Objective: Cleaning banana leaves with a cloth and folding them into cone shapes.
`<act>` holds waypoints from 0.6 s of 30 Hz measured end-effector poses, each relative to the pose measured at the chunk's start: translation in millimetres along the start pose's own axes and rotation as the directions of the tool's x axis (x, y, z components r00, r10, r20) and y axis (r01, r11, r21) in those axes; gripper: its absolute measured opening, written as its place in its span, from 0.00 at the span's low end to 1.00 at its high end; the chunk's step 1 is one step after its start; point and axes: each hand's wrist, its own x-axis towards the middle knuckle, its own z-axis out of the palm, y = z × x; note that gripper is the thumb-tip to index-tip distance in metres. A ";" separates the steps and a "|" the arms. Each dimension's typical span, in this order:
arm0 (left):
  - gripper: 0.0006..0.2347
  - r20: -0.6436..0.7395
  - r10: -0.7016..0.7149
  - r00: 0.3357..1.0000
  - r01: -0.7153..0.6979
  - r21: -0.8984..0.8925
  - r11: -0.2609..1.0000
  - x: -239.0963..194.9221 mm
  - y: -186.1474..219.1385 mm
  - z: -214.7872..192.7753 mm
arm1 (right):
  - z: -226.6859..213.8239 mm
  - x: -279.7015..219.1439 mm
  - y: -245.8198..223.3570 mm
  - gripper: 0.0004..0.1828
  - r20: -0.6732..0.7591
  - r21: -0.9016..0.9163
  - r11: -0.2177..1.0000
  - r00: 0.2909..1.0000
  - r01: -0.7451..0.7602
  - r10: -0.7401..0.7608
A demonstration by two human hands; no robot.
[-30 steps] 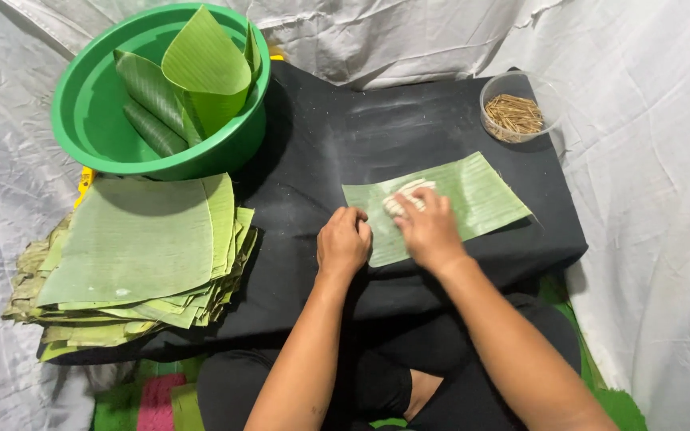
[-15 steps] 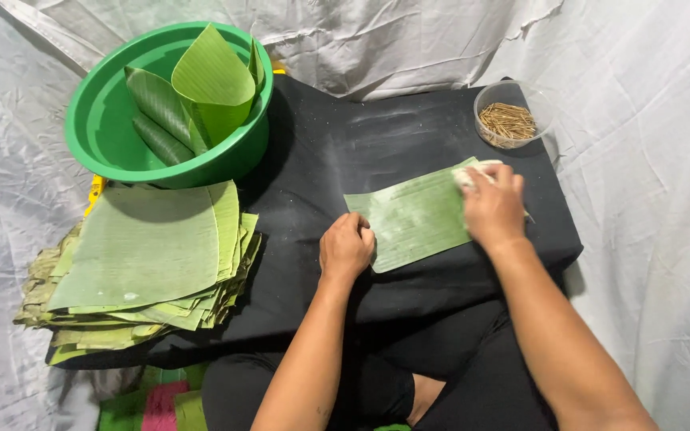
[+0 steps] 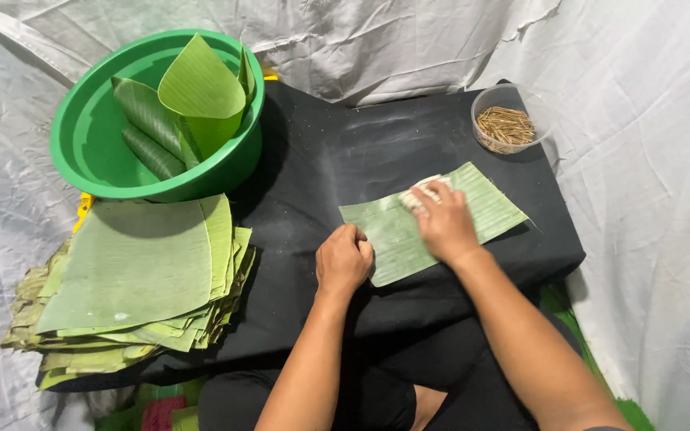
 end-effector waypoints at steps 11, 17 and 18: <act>0.05 -0.013 0.024 1.000 -0.024 -0.040 0.999 -5.3 4.4 -8.1 | -9.3 -2.4 53.3 0.22 -0.160 -0.099 0.959 0.955 -0.266 0.249; 0.05 0.004 0.025 1.000 -0.025 -0.026 0.999 -3.0 0.2 -3.0 | 2.2 13.4 -54.0 0.18 -0.052 0.009 1.000 0.999 0.016 -0.015; 0.05 0.000 0.025 1.000 -0.025 -0.018 1.000 -2.1 -2.6 -0.3 | 3.1 13.1 -76.0 0.20 0.035 0.040 0.996 0.996 0.083 -0.085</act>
